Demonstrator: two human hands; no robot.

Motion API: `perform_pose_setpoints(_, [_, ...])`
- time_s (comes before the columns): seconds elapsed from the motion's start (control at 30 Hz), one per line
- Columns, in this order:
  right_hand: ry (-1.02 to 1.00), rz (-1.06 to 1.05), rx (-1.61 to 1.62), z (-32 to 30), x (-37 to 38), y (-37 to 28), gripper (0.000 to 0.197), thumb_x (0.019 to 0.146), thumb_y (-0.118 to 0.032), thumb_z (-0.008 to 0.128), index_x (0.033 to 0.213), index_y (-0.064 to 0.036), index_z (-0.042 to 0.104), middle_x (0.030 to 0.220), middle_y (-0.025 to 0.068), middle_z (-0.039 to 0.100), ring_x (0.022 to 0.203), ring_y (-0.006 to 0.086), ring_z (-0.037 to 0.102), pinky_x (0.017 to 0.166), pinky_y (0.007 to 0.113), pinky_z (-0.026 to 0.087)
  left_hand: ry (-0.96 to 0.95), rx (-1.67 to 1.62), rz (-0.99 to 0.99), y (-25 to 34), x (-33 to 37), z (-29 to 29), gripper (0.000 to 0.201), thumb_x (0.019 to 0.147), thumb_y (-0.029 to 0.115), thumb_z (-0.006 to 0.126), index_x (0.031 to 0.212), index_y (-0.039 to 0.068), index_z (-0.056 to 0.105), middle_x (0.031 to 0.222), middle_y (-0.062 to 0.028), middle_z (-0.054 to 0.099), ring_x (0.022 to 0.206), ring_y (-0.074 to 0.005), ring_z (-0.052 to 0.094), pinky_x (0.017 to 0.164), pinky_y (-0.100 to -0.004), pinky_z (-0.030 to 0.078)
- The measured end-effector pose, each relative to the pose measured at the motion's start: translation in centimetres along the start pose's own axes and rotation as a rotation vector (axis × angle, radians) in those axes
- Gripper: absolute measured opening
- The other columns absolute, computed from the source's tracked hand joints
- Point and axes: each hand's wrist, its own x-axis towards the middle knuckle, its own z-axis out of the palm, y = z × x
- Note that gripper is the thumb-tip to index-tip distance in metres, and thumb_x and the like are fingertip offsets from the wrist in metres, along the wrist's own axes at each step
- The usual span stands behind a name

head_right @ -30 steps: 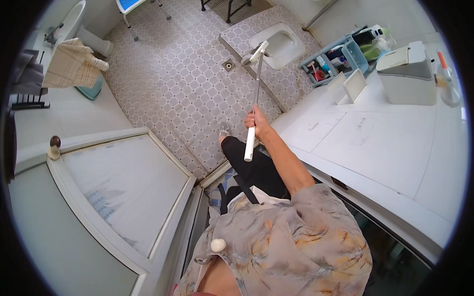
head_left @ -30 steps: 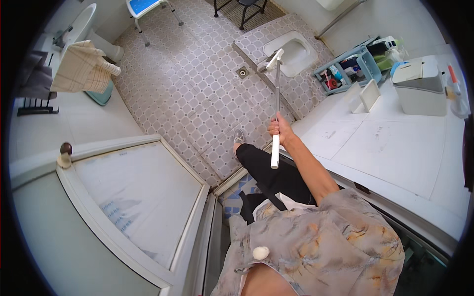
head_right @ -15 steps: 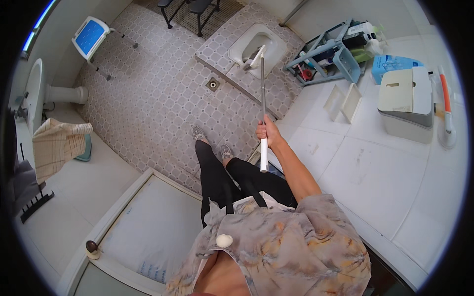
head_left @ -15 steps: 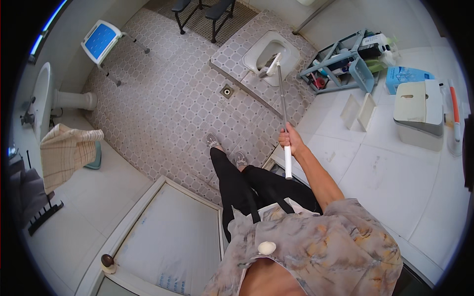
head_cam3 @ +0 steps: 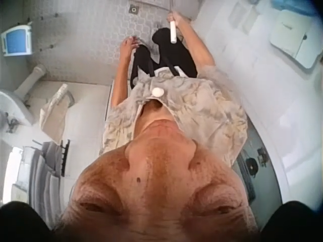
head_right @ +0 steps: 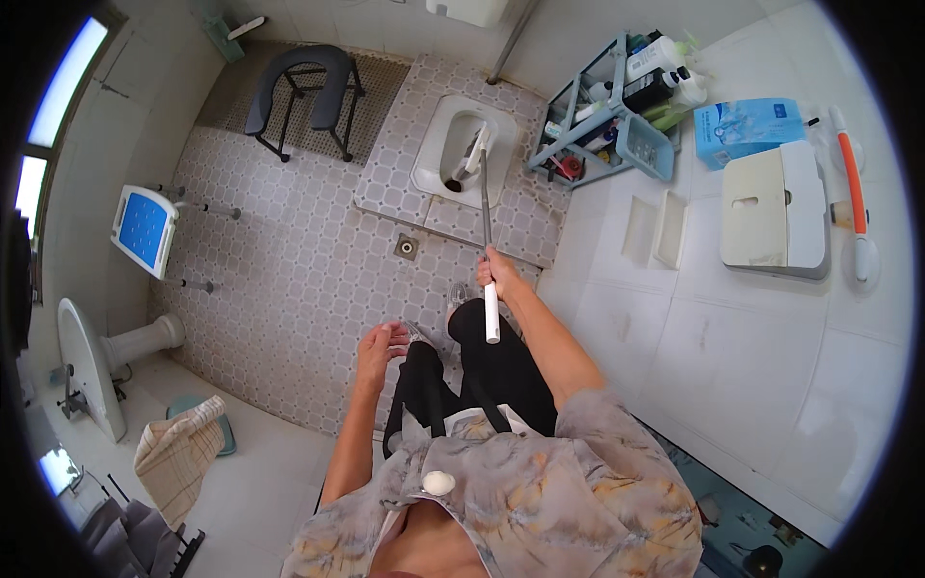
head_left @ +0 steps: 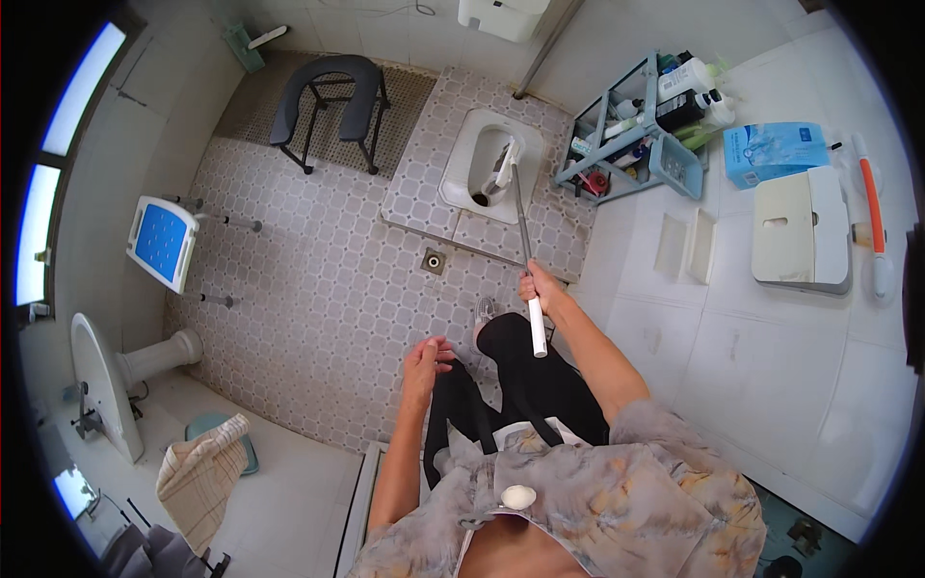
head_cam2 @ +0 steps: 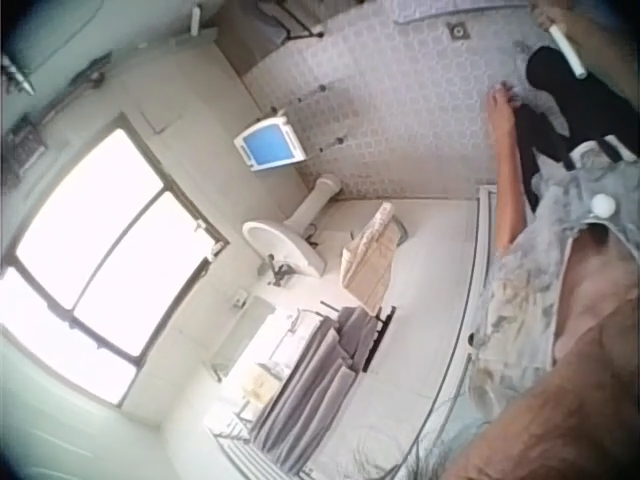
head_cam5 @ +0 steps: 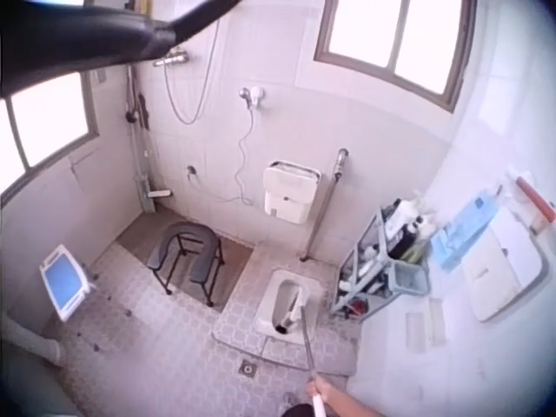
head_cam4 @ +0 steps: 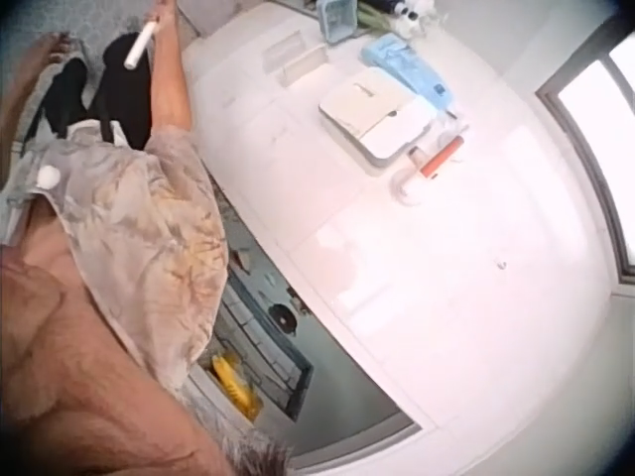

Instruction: Cleaning a bathroom floor and scrubbing a squat toilet using a long-handled brush.

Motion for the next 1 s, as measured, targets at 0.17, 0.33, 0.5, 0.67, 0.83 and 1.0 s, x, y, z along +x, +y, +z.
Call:
perform_pose_setpoints(0.17, [-0.008, 0.008, 0.01, 3.9, 5.0, -1.9, 0.042, 0.094, -0.048, 0.04, 0.078, -0.0096, 0.041, 0.051, -0.0051, 0.03, 0.039, 0.0063, 0.028, 0.032, 0.02, 0.024, -0.224, 0.162, -0.249, 4.2, 9.2, 8.9, 0.062, 0.091, 0.047, 0.044, 0.123, -0.007, 0.046, 0.107, -0.0178, 0.06, 0.088, -0.0234, 0.062, 0.073, -0.0331, 0.051])
perform_pose_setpoints(0.33, [0.034, -0.055, 0.01, 4.3, 9.5, -5.5, 0.044, 0.095, -0.046, 0.036, 0.076, -0.0075, 0.044, 0.053, -0.0027, 0.035, 0.04, 0.0097, 0.03, 0.035, 0.023, 0.028, -0.242, 0.141, -0.37, 5.7, 16.7, 16.4, 0.06, 0.087, 0.049, 0.05, 0.114, -0.004, 0.049, 0.094, -0.0145, 0.061, 0.078, -0.0227, 0.063, 0.067, -0.0339, 0.053])
perform_pose_setpoints(0.5, [-0.05, -0.094, -0.034, 6.6, 10.8, -9.1, 0.04, 0.096, -0.042, 0.038, 0.083, -0.0044, 0.045, 0.057, 0.0, 0.04, 0.043, 0.0104, 0.036, 0.039, 0.025, 0.035, -0.217, 0.19, -0.482, 6.2, 22.7, 18.2, 0.037, 0.092, 0.038, 0.046, 0.1, 0.002, 0.052, 0.072, -0.0094, 0.058, 0.055, -0.0186, 0.056, 0.048, -0.0316, 0.049])
perform_pose_setpoints(0.67, [0.058, -0.083, -0.731, 8.5, 11.6, -15.0, 0.046, 0.094, -0.044, 0.037, 0.092, -0.0005, 0.051, 0.063, 0.008, 0.052, 0.05, 0.0198, 0.052, 0.046, 0.033, 0.046, -0.174, 0.271, -0.468, 9.5, 26.4, 20.5, 0.021, 0.092, 0.024, 0.048, 0.093, 0.004, 0.051, 0.065, -0.0052, 0.053, 0.046, -0.0138, 0.049, 0.038, -0.028, 0.044])
perform_pose_setpoints(0.83, [0.361, -0.525, -1.156, 10.6, 13.1, -26.2, 0.047, 0.088, -0.035, 0.051, 0.117, 0.0009, 0.051, 0.093, 0.014, 0.061, 0.064, 0.0202, 0.059, 0.057, 0.032, 0.049, -0.142, 0.233, -0.538, 11.7, 30.3, 19.8, 0.019, 0.091, 0.023, 0.049, 0.092, 0.004, 0.048, 0.063, -0.005, 0.051, 0.044, -0.0146, 0.047, 0.036, -0.0293, 0.042])
perform_pose_setpoints(1.0, [0.486, -1.037, -0.877, 18.1, 10.4, -44.7, 0.043, 0.085, -0.037, 0.055, 0.104, 0.0012, 0.06, 0.101, 0.0169, 0.064, 0.094, 0.0299, 0.06, 0.082, 0.038, 0.045, -0.183, 0.136, -0.609, 13.9, 32.2, 18.9, 0.017, 0.092, 0.023, 0.049, 0.09, 0.006, 0.045, 0.063, -0.0052, 0.049, 0.044, -0.0156, 0.047, 0.035, -0.0304, 0.042])
